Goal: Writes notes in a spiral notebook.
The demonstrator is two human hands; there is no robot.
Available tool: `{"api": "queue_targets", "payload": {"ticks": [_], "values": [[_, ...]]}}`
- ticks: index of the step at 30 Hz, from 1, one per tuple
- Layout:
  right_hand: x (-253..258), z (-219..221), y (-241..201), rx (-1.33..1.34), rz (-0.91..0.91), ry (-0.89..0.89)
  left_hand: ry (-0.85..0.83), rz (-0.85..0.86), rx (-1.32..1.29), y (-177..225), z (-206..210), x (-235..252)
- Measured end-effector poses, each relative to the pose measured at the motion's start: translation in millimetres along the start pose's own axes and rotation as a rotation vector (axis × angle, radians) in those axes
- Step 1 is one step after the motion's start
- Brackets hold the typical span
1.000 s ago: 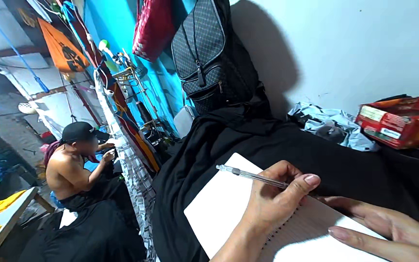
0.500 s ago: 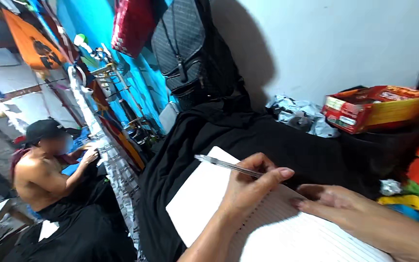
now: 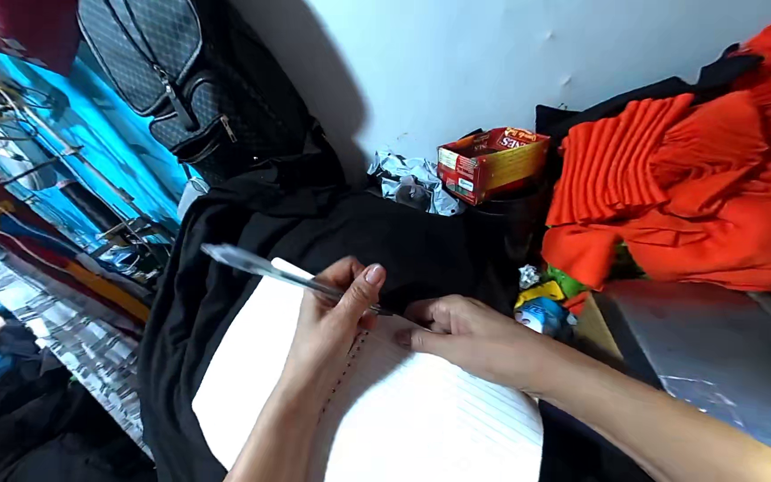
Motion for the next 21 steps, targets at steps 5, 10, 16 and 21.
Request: {"api": "queue_targets", "payload": {"ticks": [5, 10, 16, 21], "values": [[1.1, -0.6, -0.2, 0.047, 0.02, -0.039, 0.071, 0.057, -0.102, -11.7, -12.8, -2.4], [0.8, 0.5, -0.8, -0.04, 0.02, -0.001, 0.097, 0.046, -0.047, 0.2, -14.2, -5.4], [1.1, -0.6, -1.3, -0.054, 0.046, -0.001, 0.039, 0.136, 0.241, 17.3, -5.7, -10.4], [0.3, -2.3, -2.3, -0.032, 0.009, -0.027, 0.031, 0.079, 0.165, -13.1, -11.6, -0.8]]}}
Point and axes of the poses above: each hand's wrist, its own x-axis towards the middle knuckle, its own z-axis out of the palm, y = z × x, the point moved 3 cm from there along x, towards the middle knuckle, and after that the axes turned 14 degrees about -z, right-handed, at the moved point
